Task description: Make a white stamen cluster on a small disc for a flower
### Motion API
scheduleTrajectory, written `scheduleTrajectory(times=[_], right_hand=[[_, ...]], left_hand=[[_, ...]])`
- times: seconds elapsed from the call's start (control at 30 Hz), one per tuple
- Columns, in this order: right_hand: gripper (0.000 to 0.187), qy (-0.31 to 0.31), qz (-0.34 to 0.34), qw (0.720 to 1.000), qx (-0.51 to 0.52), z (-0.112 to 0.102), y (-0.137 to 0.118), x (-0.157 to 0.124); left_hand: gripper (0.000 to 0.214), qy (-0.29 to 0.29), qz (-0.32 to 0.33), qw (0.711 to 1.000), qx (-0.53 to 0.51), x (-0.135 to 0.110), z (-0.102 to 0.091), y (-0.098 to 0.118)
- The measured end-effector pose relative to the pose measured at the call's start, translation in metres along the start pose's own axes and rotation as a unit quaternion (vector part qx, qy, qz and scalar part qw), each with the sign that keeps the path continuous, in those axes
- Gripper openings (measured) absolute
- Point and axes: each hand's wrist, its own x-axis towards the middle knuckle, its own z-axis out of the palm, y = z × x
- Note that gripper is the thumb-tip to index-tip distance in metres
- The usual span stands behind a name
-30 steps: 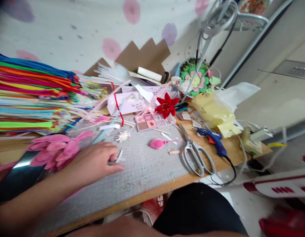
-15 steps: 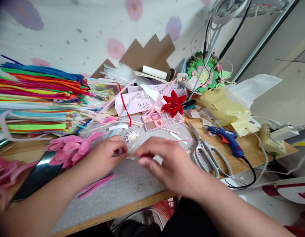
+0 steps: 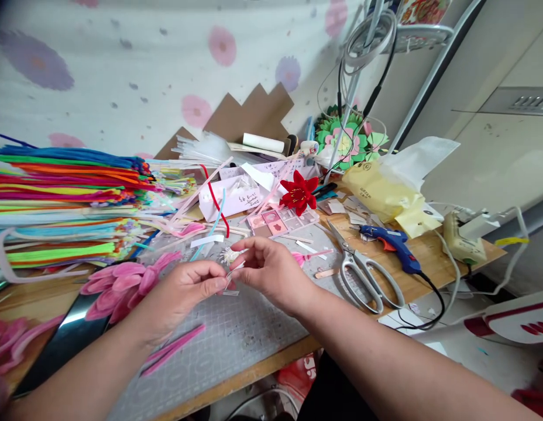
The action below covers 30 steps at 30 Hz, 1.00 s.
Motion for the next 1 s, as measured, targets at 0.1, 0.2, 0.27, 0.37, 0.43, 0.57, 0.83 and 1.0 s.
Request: scheduleTrajectory(times=[0.1,0.2,0.27,0.37,0.43,0.57,0.83,1.0], right_hand=[[0.032,0.015,0.013,1.0,0.013,0.003,0.0,0.0],[0.031,0.027,0.02,0.999,-0.001,0.004,0.0,0.0],[0.032,0.028,0.021,0.999,-0.018,0.004,0.0,0.0],[0.032,0.02,0.025,0.999,-0.039,0.003,0.002,0.001],[0.032,0.012,0.036,0.998,-0.05,0.002,0.003,0.001],[0.029,0.015,0.037,0.996,-0.075,-0.001,0.003,0.001],[0.018,0.026,-0.028,0.921,-0.389,-0.023,0.001,0.001],[0.021,0.063,-0.15,0.864,-0.476,-0.035,-0.007,-0.004]], left_hand=[[0.021,0.004,0.002,1.0,-0.002,-0.001,0.002,0.003],[0.019,0.008,0.012,1.0,-0.027,-0.001,0.004,0.006],[0.017,0.006,0.012,0.999,-0.038,-0.001,0.005,0.007],[0.015,0.009,0.017,1.0,-0.018,0.0,0.006,0.006],[0.016,0.017,0.022,1.0,0.007,0.0,0.006,0.004],[0.015,0.037,0.027,0.999,0.023,0.001,0.004,-0.001],[0.015,0.103,0.009,0.994,-0.048,0.001,0.005,0.002],[0.018,0.095,0.013,0.995,-0.029,0.001,0.004,0.0]])
